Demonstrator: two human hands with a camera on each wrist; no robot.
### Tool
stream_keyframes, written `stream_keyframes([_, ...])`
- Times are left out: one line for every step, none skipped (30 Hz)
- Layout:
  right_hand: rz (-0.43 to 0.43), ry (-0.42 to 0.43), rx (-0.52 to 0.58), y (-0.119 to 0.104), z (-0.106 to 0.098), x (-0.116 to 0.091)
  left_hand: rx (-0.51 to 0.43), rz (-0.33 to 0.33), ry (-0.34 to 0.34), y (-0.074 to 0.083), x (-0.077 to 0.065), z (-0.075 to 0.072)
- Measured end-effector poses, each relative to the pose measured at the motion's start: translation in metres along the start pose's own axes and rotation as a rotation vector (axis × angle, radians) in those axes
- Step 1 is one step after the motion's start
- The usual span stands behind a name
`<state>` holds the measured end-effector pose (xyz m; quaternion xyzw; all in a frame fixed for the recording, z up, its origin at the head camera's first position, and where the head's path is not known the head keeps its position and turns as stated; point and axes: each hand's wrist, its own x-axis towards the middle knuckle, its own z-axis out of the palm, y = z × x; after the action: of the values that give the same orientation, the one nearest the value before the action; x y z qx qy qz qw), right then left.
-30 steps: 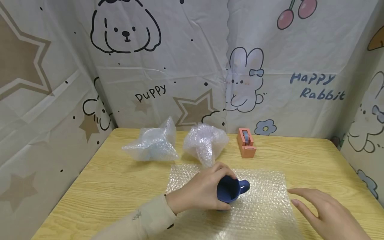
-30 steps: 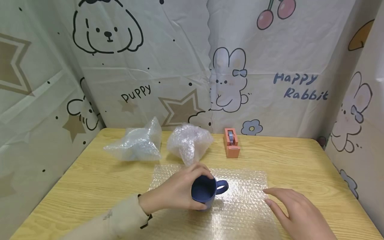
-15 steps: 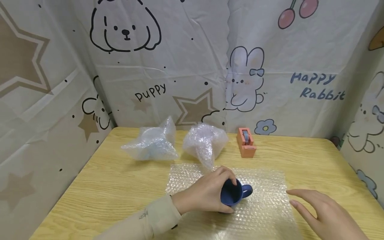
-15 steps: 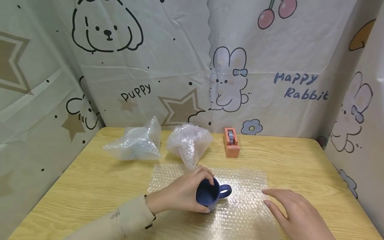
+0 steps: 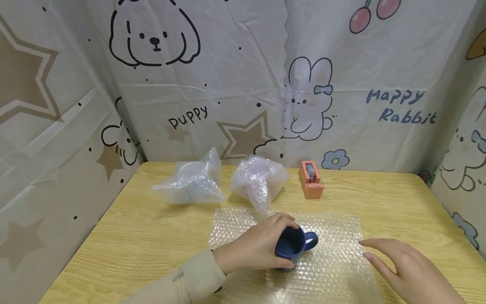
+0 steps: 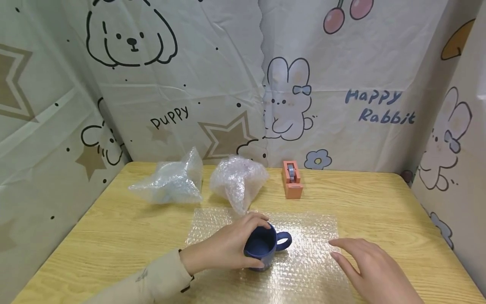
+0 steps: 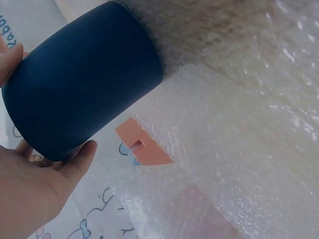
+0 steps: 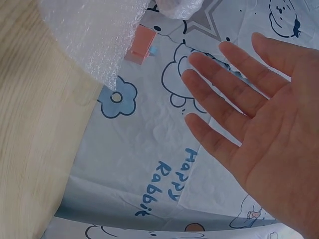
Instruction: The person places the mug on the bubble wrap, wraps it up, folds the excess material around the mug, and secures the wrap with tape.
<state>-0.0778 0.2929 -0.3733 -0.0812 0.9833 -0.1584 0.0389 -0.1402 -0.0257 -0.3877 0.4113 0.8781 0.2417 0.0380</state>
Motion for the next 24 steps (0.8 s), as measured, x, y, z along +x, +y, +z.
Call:
stream_keyframes([0.001, -0.002, 0.001, 0.000, -0.001, 0.001, 0.009, -0.007, -0.005, 0.000, -0.001, -0.001])
stream_keyframes([-0.001, 0.003, 0.004, 0.000, -0.001, 0.001, 0.017, -0.014, -0.006, 0.001, -0.002, -0.002])
stream_keyframes([-0.012, 0.016, 0.008, 0.000, -0.001, 0.001, 0.026, -0.018, -0.004, 0.001, -0.003, -0.002])
stream_keyframes([-0.023, 0.032, 0.012, -0.001, -0.002, 0.002, 0.031, -0.021, 0.000, 0.002, -0.004, -0.003])
stream_keyframes([-0.042, 0.057, 0.021, -0.001, -0.002, 0.003, 0.036, -0.023, 0.007, 0.002, -0.005, -0.004])
stream_keyframes([-0.063, 0.082, 0.032, -0.001, -0.002, 0.004, 0.042, -0.023, 0.016, 0.002, -0.006, -0.005])
stream_keyframes([-0.082, 0.100, 0.039, -0.002, -0.003, 0.006, 0.049, -0.023, 0.025, 0.002, -0.008, -0.007])
stream_keyframes([-0.102, 0.125, 0.044, -0.002, -0.003, 0.007, 0.052, -0.019, 0.035, 0.002, -0.009, -0.008])
stream_keyframes([-0.117, 0.139, 0.047, -0.002, -0.003, 0.008, 0.057, -0.017, 0.043, 0.002, -0.011, -0.009])
stream_keyframes([-0.122, 0.141, 0.046, -0.002, -0.003, 0.010, 0.059, -0.015, 0.051, 0.002, -0.013, -0.010])
stream_keyframes([-0.125, 0.138, 0.048, -0.002, -0.004, 0.011, 0.065, -0.013, 0.058, 0.002, -0.015, -0.011])
stream_keyframes([-0.120, 0.122, 0.045, -0.002, -0.004, 0.013, 0.071, -0.013, 0.063, 0.002, -0.018, -0.012])
stream_keyframes([-0.113, 0.104, 0.042, -0.001, -0.005, 0.015, 0.079, -0.013, 0.068, 0.002, -0.021, -0.013])
stream_keyframes([-0.109, 0.092, 0.042, -0.001, -0.005, 0.017, 0.089, -0.013, 0.072, 0.002, -0.024, -0.014])
stream_keyframes([-0.108, 0.075, 0.044, 0.000, -0.005, 0.020, 0.099, -0.016, 0.075, 0.002, -0.027, -0.015])
stream_keyframes([-0.106, 0.058, 0.046, 0.001, -0.006, 0.022, 0.110, -0.016, 0.080, 0.002, -0.030, -0.016])
stream_keyframes([-0.108, 0.047, 0.052, 0.003, -0.007, 0.025, 0.123, -0.018, 0.085, 0.002, -0.034, -0.017])
stream_keyframes([-0.113, 0.037, 0.057, 0.004, -0.008, 0.028, 0.131, -0.021, 0.089, 0.002, -0.037, -0.018])
stream_keyframes([-0.114, 0.031, 0.064, 0.005, -0.009, 0.031, 0.137, -0.023, 0.094, 0.003, -0.039, -0.019])
stream_keyframes([-0.116, 0.029, 0.069, 0.007, -0.010, 0.034, 0.141, -0.027, 0.100, 0.003, -0.042, -0.020])
stream_keyframes([-0.120, 0.036, 0.072, 0.009, -0.011, 0.037, 0.142, -0.034, 0.105, 0.003, -0.044, -0.022])
stream_keyframes([-0.125, 0.042, 0.077, 0.012, -0.012, 0.041, 0.142, -0.041, 0.109, 0.002, -0.046, -0.024])
stream_keyframes([-0.128, 0.051, 0.083, 0.016, -0.012, 0.045, 0.140, -0.049, 0.113, 0.002, -0.048, -0.025])
stream_keyframes([-0.129, 0.061, 0.089, 0.019, -0.013, 0.049, 0.135, -0.054, 0.116, 0.002, -0.049, -0.027])
